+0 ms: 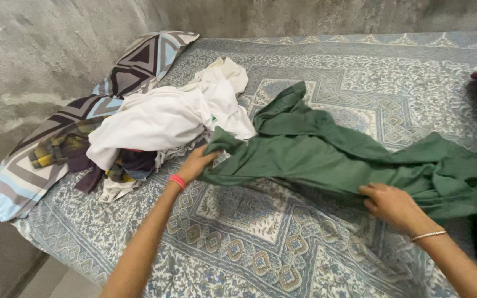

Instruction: The person buttons and folds a green shirt on a bed before placing it into an open suitcase alongside other folded clothing.

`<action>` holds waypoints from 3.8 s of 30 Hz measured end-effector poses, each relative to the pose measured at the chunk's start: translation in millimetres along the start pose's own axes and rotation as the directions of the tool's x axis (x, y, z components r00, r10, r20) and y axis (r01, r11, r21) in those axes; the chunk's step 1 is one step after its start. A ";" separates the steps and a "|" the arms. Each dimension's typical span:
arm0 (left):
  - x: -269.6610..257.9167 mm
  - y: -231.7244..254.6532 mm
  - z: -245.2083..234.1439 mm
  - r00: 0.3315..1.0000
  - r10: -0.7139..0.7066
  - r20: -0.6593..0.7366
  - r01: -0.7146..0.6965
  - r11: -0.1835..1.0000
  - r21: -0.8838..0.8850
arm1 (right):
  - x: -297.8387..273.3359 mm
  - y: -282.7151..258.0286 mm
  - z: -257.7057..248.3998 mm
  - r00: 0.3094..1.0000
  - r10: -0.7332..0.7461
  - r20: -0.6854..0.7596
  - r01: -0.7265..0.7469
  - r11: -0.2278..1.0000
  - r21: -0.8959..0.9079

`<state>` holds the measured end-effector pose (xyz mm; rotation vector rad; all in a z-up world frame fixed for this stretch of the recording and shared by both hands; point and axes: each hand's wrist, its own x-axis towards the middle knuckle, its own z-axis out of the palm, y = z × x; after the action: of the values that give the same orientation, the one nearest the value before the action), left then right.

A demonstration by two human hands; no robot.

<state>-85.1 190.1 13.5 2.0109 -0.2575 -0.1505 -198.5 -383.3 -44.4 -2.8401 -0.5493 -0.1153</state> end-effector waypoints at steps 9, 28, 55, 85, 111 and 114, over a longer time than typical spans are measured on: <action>-11.6 33.4 -13.5 0.826 -0.472 0.309 0.106 0.668 0.736 | -7.2 -56.6 -18.0 0.684 -0.048 0.727 -0.274 0.908 0.317; -18.4 -11.0 178.2 0.806 0.229 -0.546 0.120 0.840 0.529 | 235.6 -217.4 89.5 0.983 0.183 0.010 -0.184 0.979 0.085; -18.4 -12.6 170.0 0.828 0.306 -0.470 0.138 0.701 0.700 | 26.9 -97.5 48.0 0.976 0.071 -0.206 -0.005 0.953 0.302; 7.6 -18.3 124.7 0.877 0.429 -0.216 -0.016 0.475 0.880 | -9.2 -67.8 -1.0 0.958 0.288 0.021 -0.268 0.861 0.431; 56.7 -6.6 95.4 0.725 0.654 -0.217 -0.212 0.512 0.832 | 84.7 -15.7 29.5 0.812 0.344 -0.472 -0.342 0.935 0.094; 53.5 11.9 148.2 0.755 0.643 -0.126 -0.341 0.550 0.762 | 32.0 21.4 11.5 0.748 0.506 -0.428 -0.592 0.801 -0.087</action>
<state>-67.1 42.6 -40.4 2.5569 -0.7155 0.8673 -160.4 -388.3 -56.4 -2.9288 0.4292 -0.6415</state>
